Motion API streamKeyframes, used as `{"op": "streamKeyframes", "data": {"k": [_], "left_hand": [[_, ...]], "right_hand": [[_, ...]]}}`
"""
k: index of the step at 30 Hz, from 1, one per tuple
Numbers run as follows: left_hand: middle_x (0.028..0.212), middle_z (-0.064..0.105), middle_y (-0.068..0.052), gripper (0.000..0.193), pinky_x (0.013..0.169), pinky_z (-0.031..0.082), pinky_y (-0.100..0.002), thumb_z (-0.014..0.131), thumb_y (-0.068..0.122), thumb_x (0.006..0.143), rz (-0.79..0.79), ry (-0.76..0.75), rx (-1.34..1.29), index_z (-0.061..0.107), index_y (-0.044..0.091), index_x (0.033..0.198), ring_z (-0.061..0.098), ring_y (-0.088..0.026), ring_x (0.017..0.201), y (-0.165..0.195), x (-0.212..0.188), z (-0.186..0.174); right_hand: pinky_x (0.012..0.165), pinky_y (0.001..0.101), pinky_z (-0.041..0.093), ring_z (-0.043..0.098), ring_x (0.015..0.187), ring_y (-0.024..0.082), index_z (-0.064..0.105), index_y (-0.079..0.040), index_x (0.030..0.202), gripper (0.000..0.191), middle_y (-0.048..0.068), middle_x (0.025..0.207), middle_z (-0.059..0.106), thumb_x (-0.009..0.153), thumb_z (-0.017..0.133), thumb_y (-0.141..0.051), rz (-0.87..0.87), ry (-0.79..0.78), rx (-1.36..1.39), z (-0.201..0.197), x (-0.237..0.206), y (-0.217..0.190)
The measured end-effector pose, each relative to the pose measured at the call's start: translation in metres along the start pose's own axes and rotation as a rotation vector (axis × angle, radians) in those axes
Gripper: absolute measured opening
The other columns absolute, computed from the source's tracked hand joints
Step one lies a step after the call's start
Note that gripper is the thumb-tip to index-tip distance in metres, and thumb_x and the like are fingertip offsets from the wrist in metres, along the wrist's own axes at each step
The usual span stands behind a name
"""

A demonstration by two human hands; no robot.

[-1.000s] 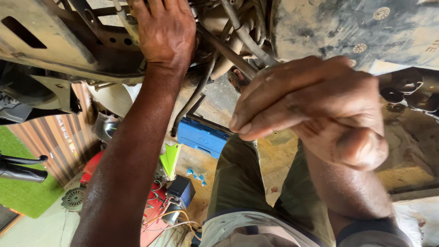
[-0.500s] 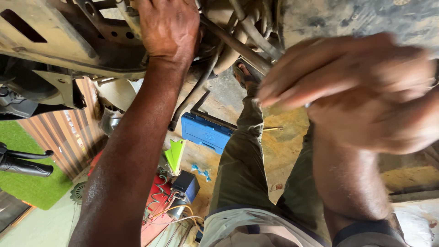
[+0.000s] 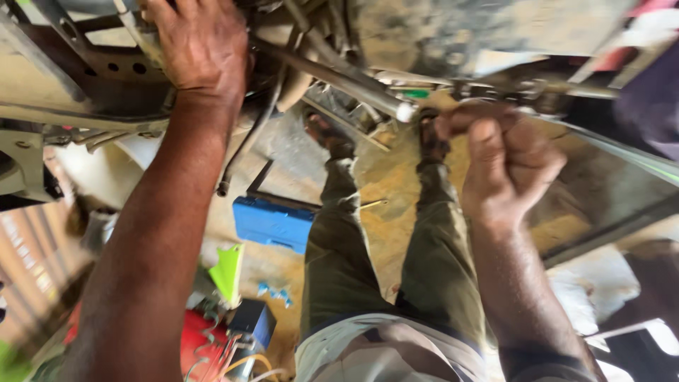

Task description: The person works under a motorcycle, using a socket wrench to loosen and remove bolts from the engine area. They manipulate hoses and engine components, then wipe a part with a purple cloth.

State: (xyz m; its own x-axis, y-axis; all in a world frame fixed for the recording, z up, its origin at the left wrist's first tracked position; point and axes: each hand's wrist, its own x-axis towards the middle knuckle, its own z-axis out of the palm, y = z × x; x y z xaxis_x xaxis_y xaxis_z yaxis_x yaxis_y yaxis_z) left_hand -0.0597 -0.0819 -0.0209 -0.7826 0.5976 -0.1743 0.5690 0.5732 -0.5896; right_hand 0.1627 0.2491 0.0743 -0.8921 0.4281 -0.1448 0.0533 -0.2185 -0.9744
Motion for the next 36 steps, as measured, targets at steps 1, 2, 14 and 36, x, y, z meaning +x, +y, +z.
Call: {"op": "streamKeyframes", "data": {"k": [1,2,14,36], "left_hand": [[0.116,0.062,-0.022,0.025,0.096,0.043,-0.058,0.058,0.013,0.106,0.001,-0.056,-0.036,0.066,-0.007,0.118,0.054,-0.039,0.117,0.001,0.000,-0.001],[0.123,0.060,-0.025,0.032,0.099,0.041,-0.059,0.059,0.015,0.109,-0.002,-0.109,-0.069,0.065,-0.011,0.126,0.052,-0.041,0.123,0.002,0.002,-0.003],[0.170,0.021,-0.030,0.053,0.114,0.034,-0.060,0.050,0.016,0.112,-0.044,-0.080,-0.102,0.042,-0.015,0.155,0.017,-0.051,0.158,-0.001,0.017,-0.060],[0.163,0.038,-0.023,0.065,0.120,0.031,-0.059,0.074,0.032,0.093,-0.179,0.041,-0.889,0.053,0.006,0.150,0.035,-0.043,0.150,-0.016,-0.093,-0.203]], "right_hand": [[0.081,0.0295,0.061,0.071,0.085,0.018,0.070,0.008,0.106,0.023,0.016,0.099,0.074,0.117,0.060,-0.010,0.059,-0.026,-0.083,-0.012,-0.014,-0.007],[0.086,0.0265,0.059,0.069,0.090,0.015,0.070,0.010,0.106,0.024,0.014,0.101,0.073,0.118,0.059,-0.009,0.124,-0.049,-0.179,-0.027,-0.026,-0.016],[0.094,0.0445,0.055,0.066,0.107,0.033,0.064,-0.001,0.119,0.028,0.017,0.118,0.069,0.094,0.077,0.005,-0.186,0.167,-1.151,-0.108,-0.043,-0.111],[0.091,0.0448,0.059,0.063,0.112,0.033,0.050,0.001,0.137,0.056,0.019,0.123,0.064,0.082,0.061,-0.008,0.105,0.110,0.399,-0.229,-0.125,-0.311]]}}
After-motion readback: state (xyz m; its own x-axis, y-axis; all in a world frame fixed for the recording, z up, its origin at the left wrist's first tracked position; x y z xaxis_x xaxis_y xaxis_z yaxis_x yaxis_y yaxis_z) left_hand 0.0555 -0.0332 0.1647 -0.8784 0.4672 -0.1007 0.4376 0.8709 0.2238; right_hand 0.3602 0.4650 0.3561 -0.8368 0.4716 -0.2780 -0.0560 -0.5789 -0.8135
